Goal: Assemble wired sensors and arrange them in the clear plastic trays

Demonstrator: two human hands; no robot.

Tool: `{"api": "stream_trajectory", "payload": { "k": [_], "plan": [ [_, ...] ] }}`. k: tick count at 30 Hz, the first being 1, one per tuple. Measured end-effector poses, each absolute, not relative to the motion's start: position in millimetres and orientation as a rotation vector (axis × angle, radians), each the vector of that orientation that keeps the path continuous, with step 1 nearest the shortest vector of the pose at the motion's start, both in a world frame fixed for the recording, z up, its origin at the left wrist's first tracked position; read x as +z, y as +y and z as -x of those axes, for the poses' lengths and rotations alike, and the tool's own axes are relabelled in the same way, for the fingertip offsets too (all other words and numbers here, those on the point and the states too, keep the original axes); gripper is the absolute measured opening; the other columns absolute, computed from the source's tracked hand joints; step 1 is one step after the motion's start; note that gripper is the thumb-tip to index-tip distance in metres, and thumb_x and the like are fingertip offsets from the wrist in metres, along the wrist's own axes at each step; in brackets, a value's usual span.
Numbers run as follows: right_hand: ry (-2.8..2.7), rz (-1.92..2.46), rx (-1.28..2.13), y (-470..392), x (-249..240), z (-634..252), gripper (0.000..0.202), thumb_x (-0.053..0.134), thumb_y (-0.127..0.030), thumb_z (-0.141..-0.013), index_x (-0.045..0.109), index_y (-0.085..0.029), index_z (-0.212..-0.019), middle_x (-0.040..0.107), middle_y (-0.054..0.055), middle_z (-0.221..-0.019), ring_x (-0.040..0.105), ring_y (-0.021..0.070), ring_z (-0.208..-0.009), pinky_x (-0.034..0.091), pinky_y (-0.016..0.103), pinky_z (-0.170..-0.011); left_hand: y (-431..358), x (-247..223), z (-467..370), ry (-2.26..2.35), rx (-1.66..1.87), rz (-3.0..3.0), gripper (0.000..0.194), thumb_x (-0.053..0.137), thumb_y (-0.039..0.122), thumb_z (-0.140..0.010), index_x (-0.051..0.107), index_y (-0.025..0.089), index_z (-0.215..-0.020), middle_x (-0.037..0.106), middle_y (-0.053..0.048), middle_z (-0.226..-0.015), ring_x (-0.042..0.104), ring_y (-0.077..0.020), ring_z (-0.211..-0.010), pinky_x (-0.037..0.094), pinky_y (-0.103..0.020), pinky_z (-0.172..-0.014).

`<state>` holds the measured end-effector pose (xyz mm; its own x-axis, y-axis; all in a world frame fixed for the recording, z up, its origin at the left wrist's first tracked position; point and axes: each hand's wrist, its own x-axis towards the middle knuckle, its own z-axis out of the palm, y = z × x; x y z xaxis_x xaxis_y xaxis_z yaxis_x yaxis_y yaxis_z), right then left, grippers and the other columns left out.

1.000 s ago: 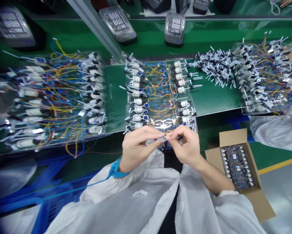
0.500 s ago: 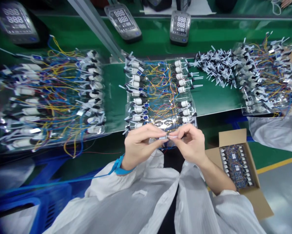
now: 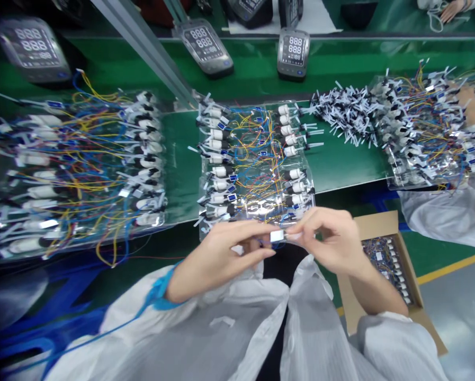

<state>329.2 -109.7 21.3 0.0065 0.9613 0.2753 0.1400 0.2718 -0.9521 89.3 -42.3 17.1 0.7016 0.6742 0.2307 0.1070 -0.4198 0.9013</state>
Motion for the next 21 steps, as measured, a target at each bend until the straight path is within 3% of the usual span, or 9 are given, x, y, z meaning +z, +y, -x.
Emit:
{"api": "stream_trajectory", "payload": {
  "k": [4,8,11,15,18,21],
  "plan": [
    [-1.285,1.064,0.693,-82.4,50.6,-358.3,0.023,0.089,-0.02,-0.08,0.068,-0.027,-0.075,0.073,0.003,-0.078,0.068,0.0188,-0.067,0.058,0.037,-0.061,-11.5,58.2,-74.2,0.589,0.507,-2.073,0.004,0.081,0.027,-0.091,0.081,0.025,-0.095,0.075,-0.001,-0.077,0.065,-0.0155,-0.066,0.052,-0.026,-0.063],
    [-1.239,0.97,0.711,-23.5,47.1,-377.9,0.041,0.095,-0.036,-0.075,0.056,-0.025,-0.07,0.066,-0.001,-0.075,0.063,0.0146,-0.064,0.053,0.033,-0.057,38.2,73.4,-83.3,0.621,0.707,-1.952,0.021,0.089,0.032,-0.081,0.073,0.022,-0.071,0.073,-0.006,-0.08,0.069,-0.0253,-0.089,0.058,-0.037,-0.083],
    [-1.117,0.953,0.807,19.6,27.6,-386.1,0.059,0.098,-0.051,-0.068,0.046,-0.024,-0.072,0.059,-0.004,-0.073,0.052,0.01,-0.056,0.05,0.031,-0.055,66.6,66.3,-99.1,0.6,0.833,-1.618,0.03,0.09,0.043,-0.081,0.072,0.021,-0.073,0.07,-0.006,-0.076,0.069,-0.023,-0.079,0.061,-0.043,-0.085],
    [-1.022,1.023,0.837,55.9,-10.2,-391.6,0.071,0.095,-0.064,-0.063,0.038,-0.025,-0.077,0.053,-0.006,-0.073,0.04,0.0064,-0.053,0.05,0.031,-0.057,85.3,48.4,-110.7,0.521,0.838,-1.388,0.035,0.09,0.05,-0.081,0.074,0.019,-0.079,0.057,0.002,-0.06,0.053,-0.0128,-0.054,0.065,-0.045,-0.077],
    [-1.041,1.007,0.904,68.2,-43.5,-392.9,0.067,0.095,-0.061,-0.065,0.04,-0.025,-0.078,0.054,-0.007,-0.074,0.04,0.0071,-0.053,0.052,0.032,-0.06,95.1,35.6,-109.6,0.598,0.888,-1.41,0.027,0.086,0.043,-0.085,0.076,0.018,-0.083,0.054,0.003,-0.059,0.052,-0.0122,-0.054,0.064,-0.041,-0.078],
    [-1.104,1.033,0.949,72.0,-72.9,-396.1,0.058,0.095,-0.054,-0.067,0.046,-0.024,-0.076,0.062,-0.004,-0.077,0.05,0.0091,-0.058,0.052,0.031,-0.061,103.5,27.4,-105.8,0.74,0.825,-1.507,0.024,0.083,0.04,-0.088,0.078,0.017,-0.084,0.061,0.0,-0.063,0.059,-0.0144,-0.06,0.059,-0.033,-0.07]
  ]
}}
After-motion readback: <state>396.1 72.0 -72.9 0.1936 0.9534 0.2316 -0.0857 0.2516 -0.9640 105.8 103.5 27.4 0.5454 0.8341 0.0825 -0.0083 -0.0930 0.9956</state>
